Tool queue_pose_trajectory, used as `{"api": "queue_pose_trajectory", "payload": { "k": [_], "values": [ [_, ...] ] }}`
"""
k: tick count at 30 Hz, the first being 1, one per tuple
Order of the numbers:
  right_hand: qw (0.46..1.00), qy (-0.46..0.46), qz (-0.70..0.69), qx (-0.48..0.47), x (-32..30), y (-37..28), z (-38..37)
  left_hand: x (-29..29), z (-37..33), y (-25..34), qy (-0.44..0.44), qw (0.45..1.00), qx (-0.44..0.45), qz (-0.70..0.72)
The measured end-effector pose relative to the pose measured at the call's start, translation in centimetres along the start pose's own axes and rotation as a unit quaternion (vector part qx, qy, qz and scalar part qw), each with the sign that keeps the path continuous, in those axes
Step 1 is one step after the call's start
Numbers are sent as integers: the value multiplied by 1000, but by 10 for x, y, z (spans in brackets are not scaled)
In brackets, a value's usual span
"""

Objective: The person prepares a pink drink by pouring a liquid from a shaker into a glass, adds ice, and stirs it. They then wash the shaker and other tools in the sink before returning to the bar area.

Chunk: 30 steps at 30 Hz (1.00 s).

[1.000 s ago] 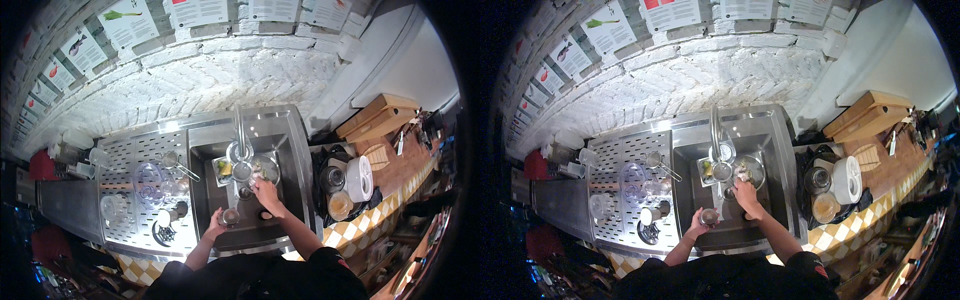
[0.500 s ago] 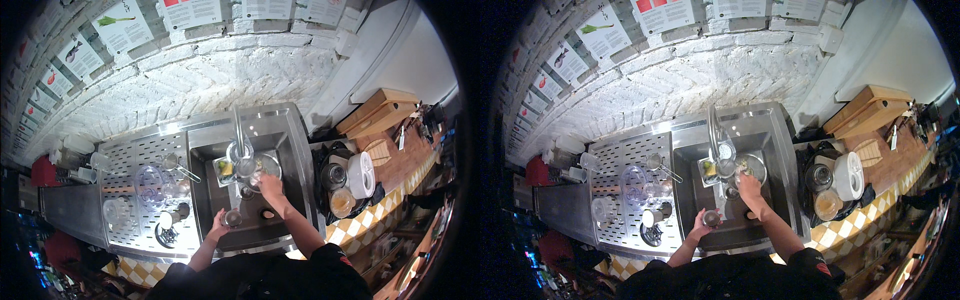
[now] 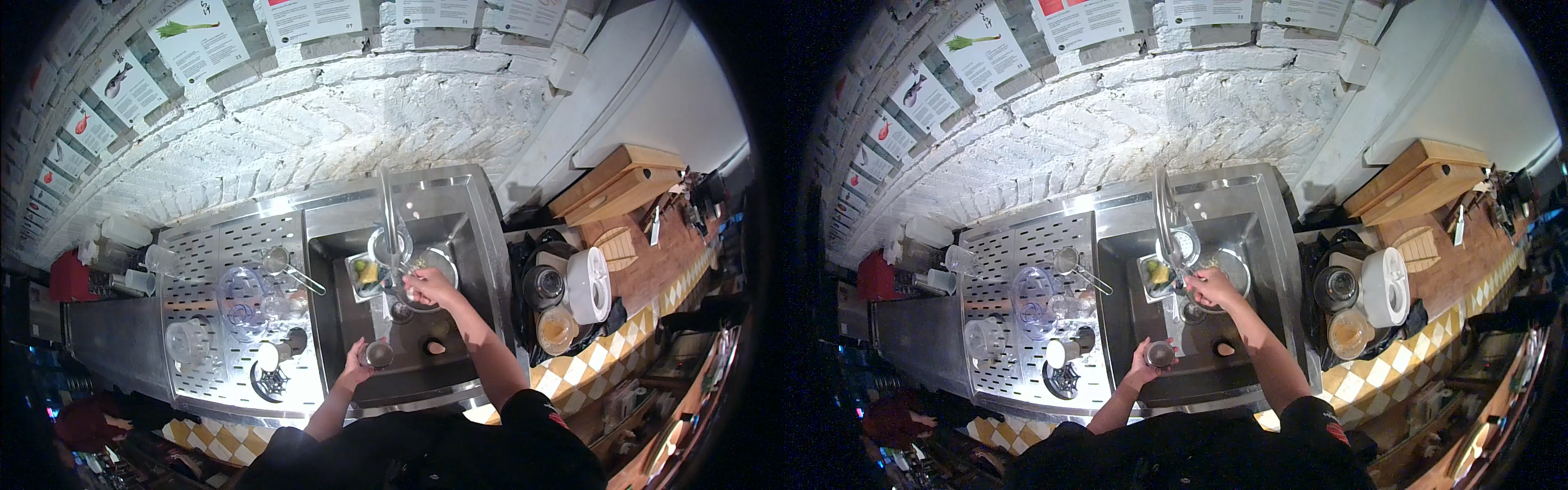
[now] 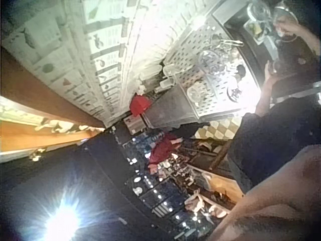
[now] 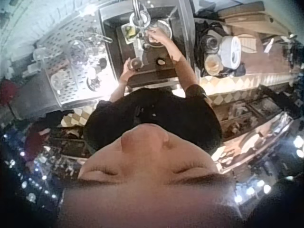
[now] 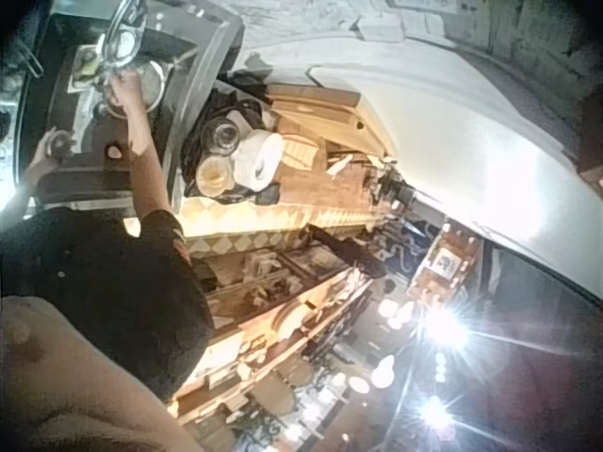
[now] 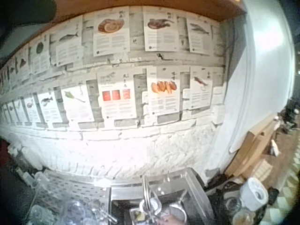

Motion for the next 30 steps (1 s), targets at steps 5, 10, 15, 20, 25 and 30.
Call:
{"api": "queue_pose_trajectory", "payload": {
  "k": [5,10,15,20,25,30],
  "values": [
    [981,-98,-150,73,31,5,16,-7,-2,3,17,1000,19,7],
    [980,-101,-153,71,32,11,22,-4,2,5,-6,1000,16,-8],
    [975,-88,-199,55,19,8,25,33,21,15,13,999,24,-31],
    [982,-111,-142,64,19,5,38,39,15,15,4,1000,9,-23],
    [985,-122,-111,56,18,-5,29,36,9,21,35,999,33,-26],
    [975,-111,-191,-18,39,-11,-7,26,6,17,62,997,38,-25]
  ]
}}
Point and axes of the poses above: each hand's wrist, its own z-axis away from the middle knuckle, its own x-axis out of the palm, y = z × x, the point moved 8 cm from there along -z, towards the middle knuckle, and after that the axes turned 10 degrees about y, right-handed, at the moved point
